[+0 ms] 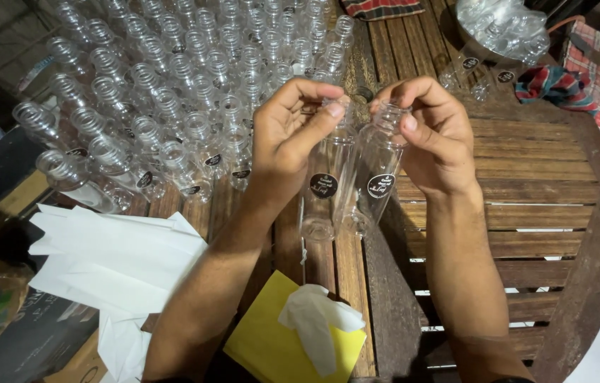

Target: Applying adhesive labels to clear plastic bottles and organizing them on a wooden table.

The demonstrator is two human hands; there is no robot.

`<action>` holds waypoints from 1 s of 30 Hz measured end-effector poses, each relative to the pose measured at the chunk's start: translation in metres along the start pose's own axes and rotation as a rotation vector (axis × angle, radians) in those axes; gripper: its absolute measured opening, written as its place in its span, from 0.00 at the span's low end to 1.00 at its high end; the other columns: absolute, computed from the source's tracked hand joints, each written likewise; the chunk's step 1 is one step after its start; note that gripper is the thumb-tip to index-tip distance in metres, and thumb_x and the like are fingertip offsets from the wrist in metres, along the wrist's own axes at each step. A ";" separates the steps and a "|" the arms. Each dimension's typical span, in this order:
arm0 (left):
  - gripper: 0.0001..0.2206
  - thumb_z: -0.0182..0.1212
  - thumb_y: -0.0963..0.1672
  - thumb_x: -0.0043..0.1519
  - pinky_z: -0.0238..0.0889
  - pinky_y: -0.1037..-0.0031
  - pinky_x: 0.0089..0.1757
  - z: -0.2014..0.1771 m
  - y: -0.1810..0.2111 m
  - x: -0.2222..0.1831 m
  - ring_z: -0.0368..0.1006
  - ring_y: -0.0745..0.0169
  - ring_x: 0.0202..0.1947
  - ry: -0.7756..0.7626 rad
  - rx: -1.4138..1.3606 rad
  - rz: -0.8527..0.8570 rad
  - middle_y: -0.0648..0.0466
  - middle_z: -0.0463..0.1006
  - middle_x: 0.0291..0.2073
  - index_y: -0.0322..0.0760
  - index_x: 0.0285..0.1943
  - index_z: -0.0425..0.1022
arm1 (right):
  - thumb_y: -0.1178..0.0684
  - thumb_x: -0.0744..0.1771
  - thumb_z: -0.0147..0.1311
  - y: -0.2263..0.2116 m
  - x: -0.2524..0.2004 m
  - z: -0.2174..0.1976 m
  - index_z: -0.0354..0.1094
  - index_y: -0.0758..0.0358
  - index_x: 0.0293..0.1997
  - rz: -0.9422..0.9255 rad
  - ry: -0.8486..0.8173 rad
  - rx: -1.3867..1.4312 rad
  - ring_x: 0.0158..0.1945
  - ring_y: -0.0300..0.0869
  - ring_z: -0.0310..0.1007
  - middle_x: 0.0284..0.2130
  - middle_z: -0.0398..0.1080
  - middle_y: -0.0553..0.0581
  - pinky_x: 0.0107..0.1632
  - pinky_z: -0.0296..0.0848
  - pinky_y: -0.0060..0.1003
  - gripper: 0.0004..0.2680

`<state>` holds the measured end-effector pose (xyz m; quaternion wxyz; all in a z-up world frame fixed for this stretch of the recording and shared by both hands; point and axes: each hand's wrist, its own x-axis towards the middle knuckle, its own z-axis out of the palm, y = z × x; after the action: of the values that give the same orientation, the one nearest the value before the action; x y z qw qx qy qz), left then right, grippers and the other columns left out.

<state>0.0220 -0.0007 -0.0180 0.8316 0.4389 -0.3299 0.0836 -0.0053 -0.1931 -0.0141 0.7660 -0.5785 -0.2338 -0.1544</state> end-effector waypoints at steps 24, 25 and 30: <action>0.11 0.64 0.42 0.64 0.68 0.75 0.46 0.004 0.009 -0.002 0.72 0.64 0.41 -0.020 0.023 -0.009 0.44 0.78 0.39 0.27 0.49 0.76 | 0.53 0.65 0.59 0.003 0.000 -0.003 0.61 0.62 0.42 0.032 0.018 0.015 0.50 0.45 0.75 0.44 0.70 0.67 0.47 0.72 0.28 0.10; 0.11 0.65 0.42 0.63 0.68 0.75 0.47 0.005 0.009 -0.002 0.73 0.65 0.42 -0.005 0.019 -0.019 0.45 0.79 0.39 0.27 0.50 0.76 | 0.52 0.65 0.59 0.003 0.000 -0.002 0.61 0.62 0.42 0.028 0.021 0.011 0.51 0.45 0.75 0.45 0.70 0.67 0.47 0.73 0.28 0.10; 0.10 0.62 0.42 0.63 0.67 0.77 0.51 0.008 0.045 -0.002 0.75 0.65 0.46 0.015 0.155 -0.136 0.48 0.80 0.44 0.31 0.50 0.75 | 0.53 0.65 0.60 -0.032 -0.008 0.001 0.62 0.62 0.45 -0.040 0.003 -0.045 0.49 0.44 0.72 0.44 0.71 0.66 0.52 0.70 0.33 0.10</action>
<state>-0.0030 0.0205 0.0147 0.8012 0.5228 -0.2858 0.0557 -0.0288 -0.2011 0.0076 0.7499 -0.5905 -0.2408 -0.1757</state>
